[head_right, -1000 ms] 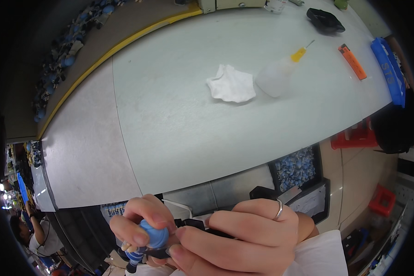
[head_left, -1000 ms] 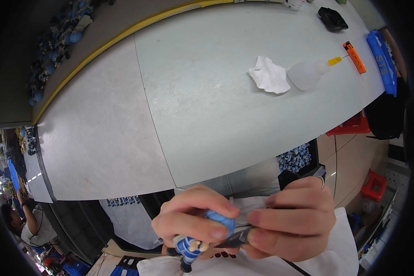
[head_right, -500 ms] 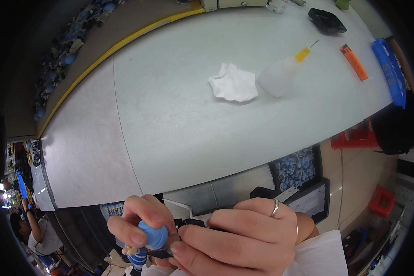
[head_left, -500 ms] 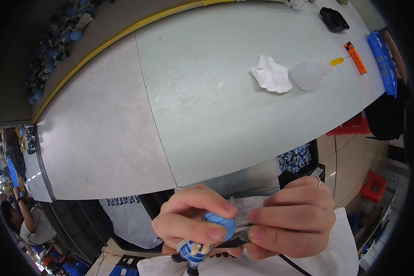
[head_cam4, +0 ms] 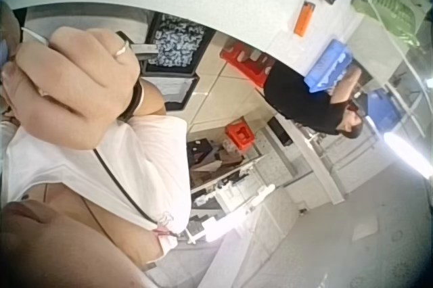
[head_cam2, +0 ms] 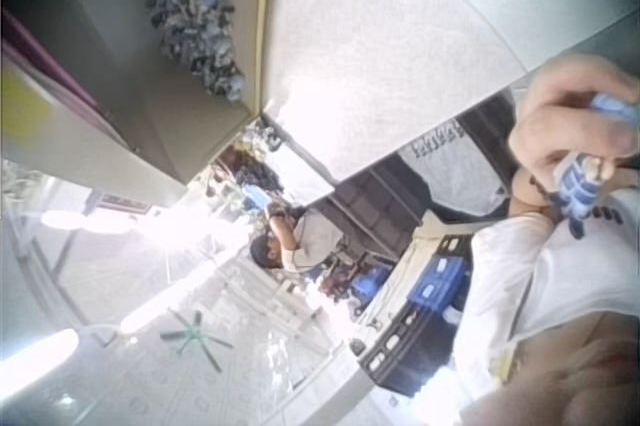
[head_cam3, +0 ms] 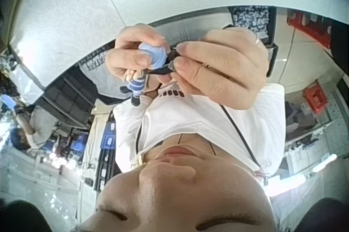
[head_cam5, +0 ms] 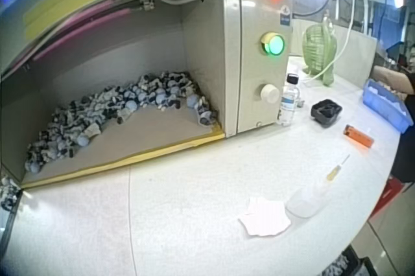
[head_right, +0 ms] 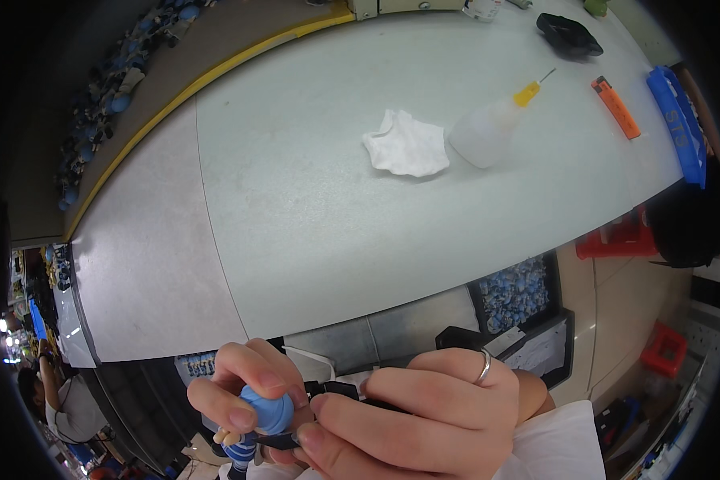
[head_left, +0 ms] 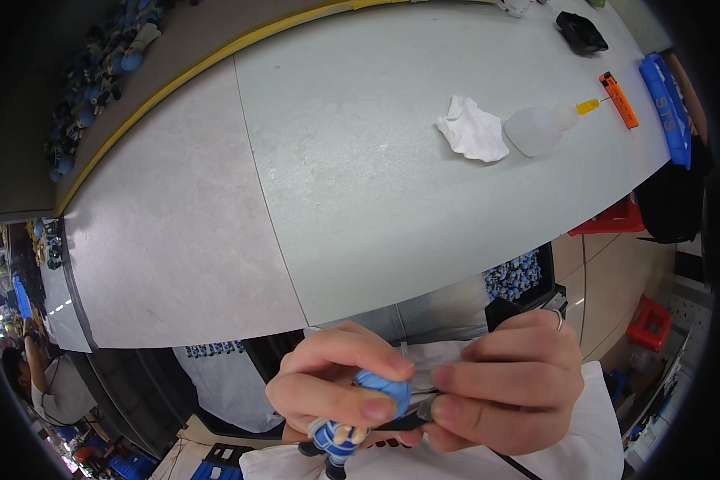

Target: Gluing and cleaning parts of small plastic anime action figurines using an adhesive bottle and pen tool.

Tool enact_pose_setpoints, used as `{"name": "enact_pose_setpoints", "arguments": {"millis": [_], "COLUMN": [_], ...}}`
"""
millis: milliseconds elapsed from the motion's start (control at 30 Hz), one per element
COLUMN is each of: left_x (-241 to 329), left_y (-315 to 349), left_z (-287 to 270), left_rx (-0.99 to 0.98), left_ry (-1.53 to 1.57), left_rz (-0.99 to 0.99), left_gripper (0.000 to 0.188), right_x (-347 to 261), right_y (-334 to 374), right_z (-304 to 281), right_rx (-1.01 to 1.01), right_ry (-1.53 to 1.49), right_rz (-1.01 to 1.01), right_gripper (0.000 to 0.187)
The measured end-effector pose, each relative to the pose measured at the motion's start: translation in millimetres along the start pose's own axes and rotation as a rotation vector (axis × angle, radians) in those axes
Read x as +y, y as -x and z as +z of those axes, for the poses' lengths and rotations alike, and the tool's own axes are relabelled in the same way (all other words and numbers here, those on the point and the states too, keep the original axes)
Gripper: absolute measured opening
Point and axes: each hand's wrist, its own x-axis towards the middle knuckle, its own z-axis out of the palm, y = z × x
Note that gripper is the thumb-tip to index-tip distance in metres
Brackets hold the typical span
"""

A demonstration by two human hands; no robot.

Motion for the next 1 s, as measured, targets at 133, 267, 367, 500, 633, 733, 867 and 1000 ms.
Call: {"name": "enact_pose_setpoints", "arguments": {"millis": [133, 267, 367, 500, 633, 733, 867, 1000], "left_x": [-1.6, 4.8, 3.1, 11.3, 2.1, -0.3, 1.4, 0.9], "left_y": [-1.2, 5.8, 6.0, 1.6, 1.9, 6.5, 5.2, 8.8], "left_z": [-0.8, 15.1, 16.4, 11.0, 4.0, 7.7, 8.5, 16.4], "left_rx": [-0.002, 0.255, 0.235, 0.142, -0.079, -0.070, -0.027, 0.038], "left_ry": [0.020, 0.131, 0.044, -0.111, -0.180, -0.017, 0.027, 0.088], "left_rz": [-0.023, -0.108, -0.069, -0.190, -0.091, -0.104, -0.160, -0.200], "left_gripper": [0.032, 0.033, 0.035, 0.041, 0.053, 0.055, 0.042, 0.046], "right_x": [4.3, 13.5, 13.1, 13.6, 12.7, 12.6, 12.4, 11.7], "right_y": [1.8, 6.1, 12.4, 10.7, 7.6, 7.4, 7.4, 9.6], "right_z": [-2.2, -8.3, -6.3, -5.3, -0.7, -1.3, 0.2, 1.5], "right_rx": [-0.004, -0.030, 0.062, 0.026, 0.081, 0.101, 0.134, 0.133], "right_ry": [-0.034, -0.202, -0.294, -0.260, -0.234, -0.222, -0.221, -0.269], "right_rz": [-0.003, 0.050, 0.112, 0.106, 0.086, 0.068, 0.080, 0.099], "right_gripper": [0.024, 0.026, 0.026, 0.027, 0.025, 0.026, 0.027, 0.025]}}
